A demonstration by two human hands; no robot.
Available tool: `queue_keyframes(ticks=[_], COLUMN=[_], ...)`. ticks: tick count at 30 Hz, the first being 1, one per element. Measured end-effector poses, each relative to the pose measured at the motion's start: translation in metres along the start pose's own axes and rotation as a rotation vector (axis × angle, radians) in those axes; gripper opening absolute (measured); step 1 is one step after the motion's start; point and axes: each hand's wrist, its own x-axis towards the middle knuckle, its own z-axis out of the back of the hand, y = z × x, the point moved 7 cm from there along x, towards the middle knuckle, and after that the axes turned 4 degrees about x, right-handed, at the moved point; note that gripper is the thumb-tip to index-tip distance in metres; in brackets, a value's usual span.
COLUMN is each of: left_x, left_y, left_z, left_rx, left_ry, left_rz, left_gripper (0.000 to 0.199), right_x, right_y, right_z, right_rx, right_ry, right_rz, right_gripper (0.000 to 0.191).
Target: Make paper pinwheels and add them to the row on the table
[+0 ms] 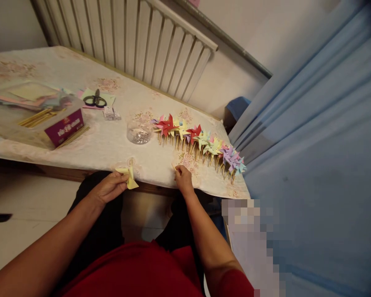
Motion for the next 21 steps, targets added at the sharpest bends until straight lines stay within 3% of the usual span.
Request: queue_keyframes(ticks=[1, 4, 7, 14, 21], left_x=[0.001, 0.002, 0.001, -0.001, 0.002], left_y=[0.0, 0.0, -0.002, -0.003, 0.001], left_z=[0.0, 0.0, -0.003, -0.004, 0.001], left_rx=[-0.006, -0.01, 0.026, 0.017, -0.003], left_ry=[0.0, 0.001, 0.003, 0.015, 0.022], left_rz=[0.001, -0.005, -0.018, -0.006, 0.006], left_gripper=[0.021, 0.018, 0.017, 0.023, 0.018], right_x=[-0.005, -0.025, -0.039, -0.05, -0.056], right_y=[0.007, 0.017, 0.034, 0.052, 0.056], right_z=[0.002, 0.008, 0.018, 0.029, 0.03], right_rx=[0.084, 0.7, 0.932, 1.07, 1.123], right_ry=[0.005, -0.014, -0.072, -0.104, -0.088], right_rz=[-0.028, -0.265, -0.341, -0.422, -0.448], right_gripper=[0.025, 0.025, 0.029, 0.027, 0.021])
